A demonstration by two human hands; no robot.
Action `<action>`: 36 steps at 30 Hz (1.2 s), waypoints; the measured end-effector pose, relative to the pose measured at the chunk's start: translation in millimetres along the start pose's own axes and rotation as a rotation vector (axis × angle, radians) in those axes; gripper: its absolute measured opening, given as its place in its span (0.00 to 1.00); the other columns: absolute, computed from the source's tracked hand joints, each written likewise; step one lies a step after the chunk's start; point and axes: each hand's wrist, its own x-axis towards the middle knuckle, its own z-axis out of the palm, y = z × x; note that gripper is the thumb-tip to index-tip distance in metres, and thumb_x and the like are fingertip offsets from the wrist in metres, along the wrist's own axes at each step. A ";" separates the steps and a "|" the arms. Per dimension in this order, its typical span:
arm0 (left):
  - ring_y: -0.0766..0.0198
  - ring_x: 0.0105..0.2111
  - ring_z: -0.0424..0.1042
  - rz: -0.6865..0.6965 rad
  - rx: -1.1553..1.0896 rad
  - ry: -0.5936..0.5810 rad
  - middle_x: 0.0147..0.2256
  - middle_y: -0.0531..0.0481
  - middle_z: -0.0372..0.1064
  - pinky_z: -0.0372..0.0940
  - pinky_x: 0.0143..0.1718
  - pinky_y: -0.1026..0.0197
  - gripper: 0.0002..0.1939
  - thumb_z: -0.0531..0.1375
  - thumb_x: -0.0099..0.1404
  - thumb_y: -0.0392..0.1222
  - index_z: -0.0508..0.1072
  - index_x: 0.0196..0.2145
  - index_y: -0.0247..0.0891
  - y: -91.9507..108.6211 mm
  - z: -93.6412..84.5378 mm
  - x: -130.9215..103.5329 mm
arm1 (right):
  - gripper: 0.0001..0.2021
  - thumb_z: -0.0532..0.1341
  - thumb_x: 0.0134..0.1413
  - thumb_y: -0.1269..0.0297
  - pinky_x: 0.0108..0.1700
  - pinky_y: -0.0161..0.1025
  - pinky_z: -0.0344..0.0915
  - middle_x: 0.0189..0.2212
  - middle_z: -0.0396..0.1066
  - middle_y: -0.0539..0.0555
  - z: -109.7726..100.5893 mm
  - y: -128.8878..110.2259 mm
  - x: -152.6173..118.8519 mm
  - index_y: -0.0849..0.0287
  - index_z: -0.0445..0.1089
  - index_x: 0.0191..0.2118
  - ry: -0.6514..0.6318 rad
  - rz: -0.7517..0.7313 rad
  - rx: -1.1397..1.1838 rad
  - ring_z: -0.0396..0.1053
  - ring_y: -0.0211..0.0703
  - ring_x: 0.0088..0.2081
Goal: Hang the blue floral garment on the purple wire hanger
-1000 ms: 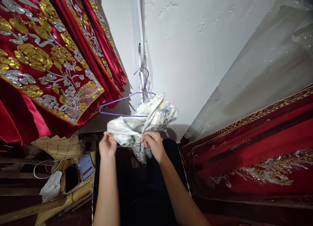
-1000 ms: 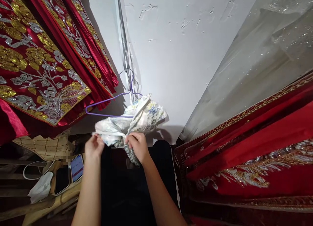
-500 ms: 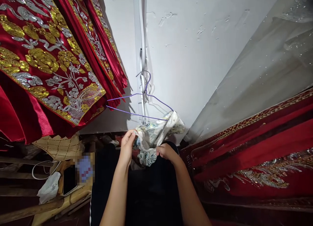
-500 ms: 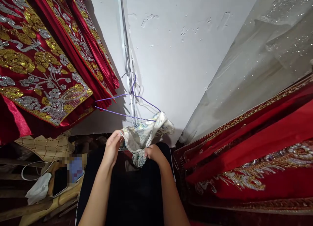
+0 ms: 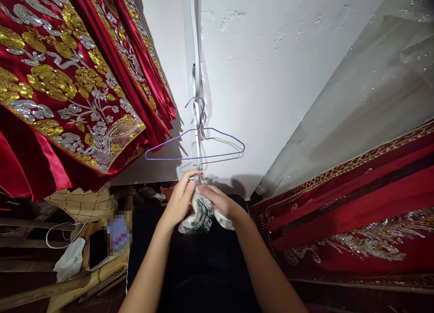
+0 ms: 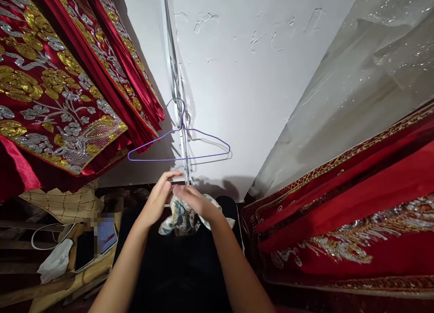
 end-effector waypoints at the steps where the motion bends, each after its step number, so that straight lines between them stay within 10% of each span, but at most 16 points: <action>1: 0.53 0.52 0.70 -0.036 -0.007 -0.060 0.48 0.43 0.73 0.62 0.58 0.52 0.23 0.47 0.75 0.57 0.75 0.51 0.42 -6.0 -7.2 0.7 | 0.20 0.66 0.54 0.46 0.45 0.42 0.68 0.37 0.75 0.55 -1.3 -10.6 -0.1 0.57 0.75 0.42 -0.092 -0.006 -0.062 0.72 0.48 0.41; 4: 0.55 0.35 0.72 -0.136 0.054 -0.247 0.32 0.46 0.74 0.68 0.41 0.57 0.26 0.50 0.72 0.60 0.78 0.34 0.39 -22.8 -28.2 -1.6 | 0.09 0.69 0.46 0.63 0.33 0.35 0.62 0.28 0.70 0.49 -13.1 -41.2 0.0 0.58 0.73 0.34 -0.168 -0.064 -0.329 0.66 0.39 0.30; 12: 0.58 0.26 0.68 -0.261 0.642 -0.368 0.24 0.50 0.71 0.57 0.30 0.62 0.21 0.57 0.67 0.59 0.75 0.27 0.41 -19.2 -94.6 -3.3 | 0.09 0.62 0.48 0.67 0.26 0.35 0.54 0.25 0.65 0.47 -60.9 -55.5 35.6 0.56 0.72 0.38 0.617 -0.340 -0.425 0.56 0.36 0.23; 16: 0.57 0.23 0.67 -0.431 0.942 -0.440 0.23 0.48 0.70 0.54 0.30 0.61 0.20 0.60 0.63 0.59 0.71 0.22 0.42 -17.7 -118.4 -3.3 | 0.18 0.61 0.49 0.64 0.40 0.39 0.63 0.36 0.73 0.53 -72.6 -23.0 76.4 0.56 0.73 0.48 0.524 -0.319 -0.481 0.68 0.45 0.36; 20: 0.52 0.27 0.71 -0.495 1.125 -0.422 0.27 0.45 0.74 0.56 0.34 0.58 0.16 0.61 0.59 0.54 0.72 0.22 0.41 -11.9 -131.0 -3.5 | 0.09 0.55 0.53 0.63 0.41 0.38 0.60 0.33 0.73 0.52 -77.7 6.7 88.1 0.58 0.73 0.35 0.376 -0.214 -0.582 0.67 0.44 0.37; 29: 0.50 0.43 0.74 -0.036 1.077 -0.065 0.45 0.41 0.75 0.64 0.42 0.55 0.08 0.52 0.67 0.43 0.67 0.42 0.41 17.5 -144.5 20.2 | 0.09 0.55 0.50 0.65 0.27 0.35 0.46 0.21 0.51 0.46 -91.2 -9.3 22.3 0.56 0.54 0.23 0.498 -0.143 -0.614 0.50 0.36 0.26; 36: 0.55 0.54 0.72 0.141 0.659 -0.081 0.55 0.41 0.71 0.65 0.53 0.53 0.05 0.49 0.74 0.43 0.61 0.42 0.42 28.7 -106.8 49.3 | 0.12 0.54 0.49 0.67 0.27 0.37 0.43 0.20 0.46 0.45 -72.6 -9.2 9.8 0.55 0.48 0.22 0.383 -0.215 -0.610 0.45 0.36 0.24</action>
